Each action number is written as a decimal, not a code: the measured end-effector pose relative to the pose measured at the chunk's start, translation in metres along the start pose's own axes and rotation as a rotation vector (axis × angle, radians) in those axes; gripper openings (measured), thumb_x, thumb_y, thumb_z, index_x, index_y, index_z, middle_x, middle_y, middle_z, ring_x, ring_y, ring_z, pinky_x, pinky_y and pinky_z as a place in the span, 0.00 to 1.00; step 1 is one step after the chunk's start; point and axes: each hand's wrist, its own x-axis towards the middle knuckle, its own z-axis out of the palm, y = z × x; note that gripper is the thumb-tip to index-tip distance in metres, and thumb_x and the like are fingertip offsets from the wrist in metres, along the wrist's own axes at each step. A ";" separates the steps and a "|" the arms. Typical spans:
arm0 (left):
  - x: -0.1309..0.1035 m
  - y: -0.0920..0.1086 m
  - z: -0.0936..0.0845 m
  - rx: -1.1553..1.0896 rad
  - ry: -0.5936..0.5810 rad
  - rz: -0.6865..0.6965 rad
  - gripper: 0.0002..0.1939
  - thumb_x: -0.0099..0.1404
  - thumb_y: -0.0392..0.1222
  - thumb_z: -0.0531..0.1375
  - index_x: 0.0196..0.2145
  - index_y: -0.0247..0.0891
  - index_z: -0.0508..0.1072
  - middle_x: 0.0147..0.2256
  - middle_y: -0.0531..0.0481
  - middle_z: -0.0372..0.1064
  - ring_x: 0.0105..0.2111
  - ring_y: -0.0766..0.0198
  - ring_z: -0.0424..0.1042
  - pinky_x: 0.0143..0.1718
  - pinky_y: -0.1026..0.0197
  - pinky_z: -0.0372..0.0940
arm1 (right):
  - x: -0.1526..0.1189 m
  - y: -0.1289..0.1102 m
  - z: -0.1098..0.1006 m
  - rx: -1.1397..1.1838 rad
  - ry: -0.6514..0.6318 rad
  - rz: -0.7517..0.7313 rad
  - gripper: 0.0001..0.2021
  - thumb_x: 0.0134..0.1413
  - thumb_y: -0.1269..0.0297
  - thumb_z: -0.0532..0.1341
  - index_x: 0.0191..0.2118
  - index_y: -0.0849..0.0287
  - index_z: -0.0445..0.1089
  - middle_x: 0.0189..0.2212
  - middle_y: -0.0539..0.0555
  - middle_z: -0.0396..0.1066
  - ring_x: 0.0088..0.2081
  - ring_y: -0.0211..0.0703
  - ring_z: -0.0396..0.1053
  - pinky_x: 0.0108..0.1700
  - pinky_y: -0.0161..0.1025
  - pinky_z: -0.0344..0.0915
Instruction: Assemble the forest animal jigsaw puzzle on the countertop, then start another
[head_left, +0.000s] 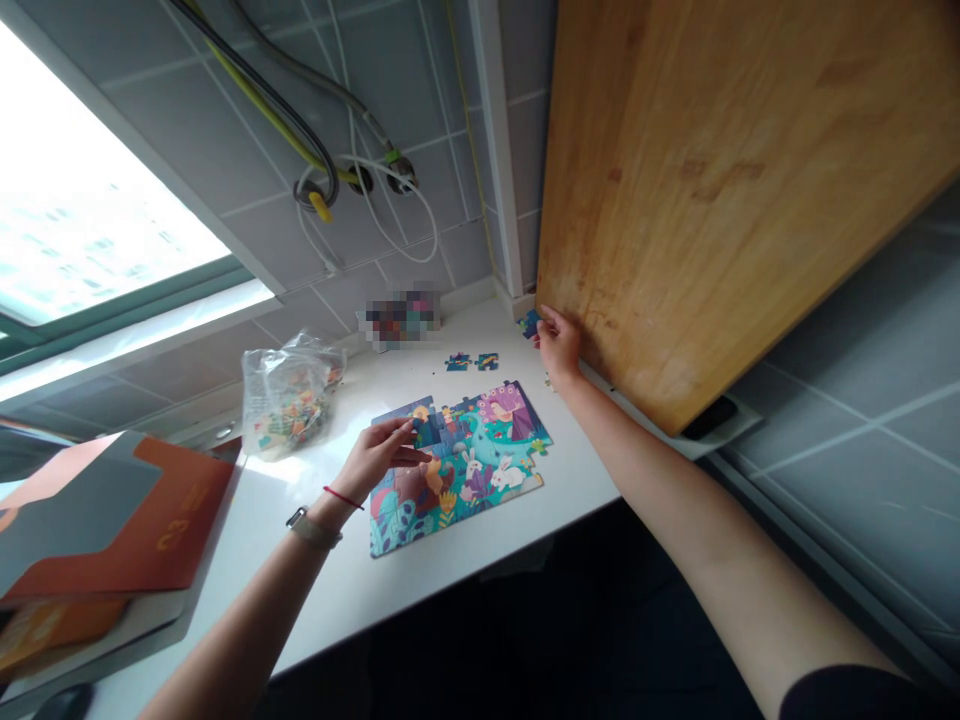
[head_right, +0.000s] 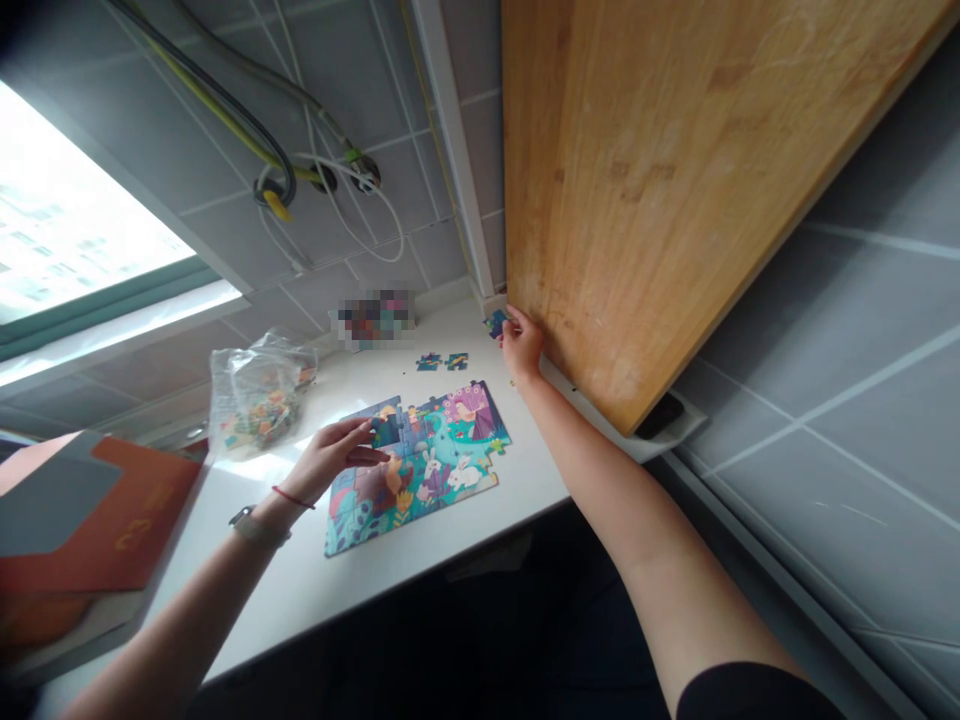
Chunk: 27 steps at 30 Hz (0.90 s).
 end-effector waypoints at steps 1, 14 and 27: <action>-0.007 -0.002 -0.002 -0.002 0.031 0.020 0.32 0.56 0.65 0.72 0.46 0.36 0.76 0.36 0.46 0.77 0.33 0.49 0.85 0.38 0.53 0.81 | 0.000 0.000 -0.001 0.006 0.002 0.008 0.22 0.60 0.59 0.61 0.58 0.59 0.74 0.36 0.55 0.78 0.25 0.38 0.72 0.26 0.34 0.68; -0.068 -0.047 0.000 0.395 0.250 0.169 0.31 0.63 0.71 0.61 0.45 0.39 0.78 0.17 0.52 0.71 0.19 0.57 0.74 0.22 0.61 0.63 | -0.003 -0.005 -0.001 -0.028 0.002 0.021 0.21 0.59 0.60 0.60 0.55 0.59 0.77 0.35 0.54 0.79 0.24 0.35 0.69 0.25 0.31 0.65; -0.072 -0.071 0.002 0.572 0.420 0.382 0.19 0.71 0.63 0.56 0.36 0.47 0.73 0.17 0.57 0.68 0.16 0.62 0.65 0.22 0.61 0.63 | -0.001 -0.025 -0.011 0.144 -0.078 0.222 0.10 0.51 0.61 0.69 0.38 0.58 0.73 0.28 0.49 0.75 0.25 0.37 0.69 0.27 0.33 0.67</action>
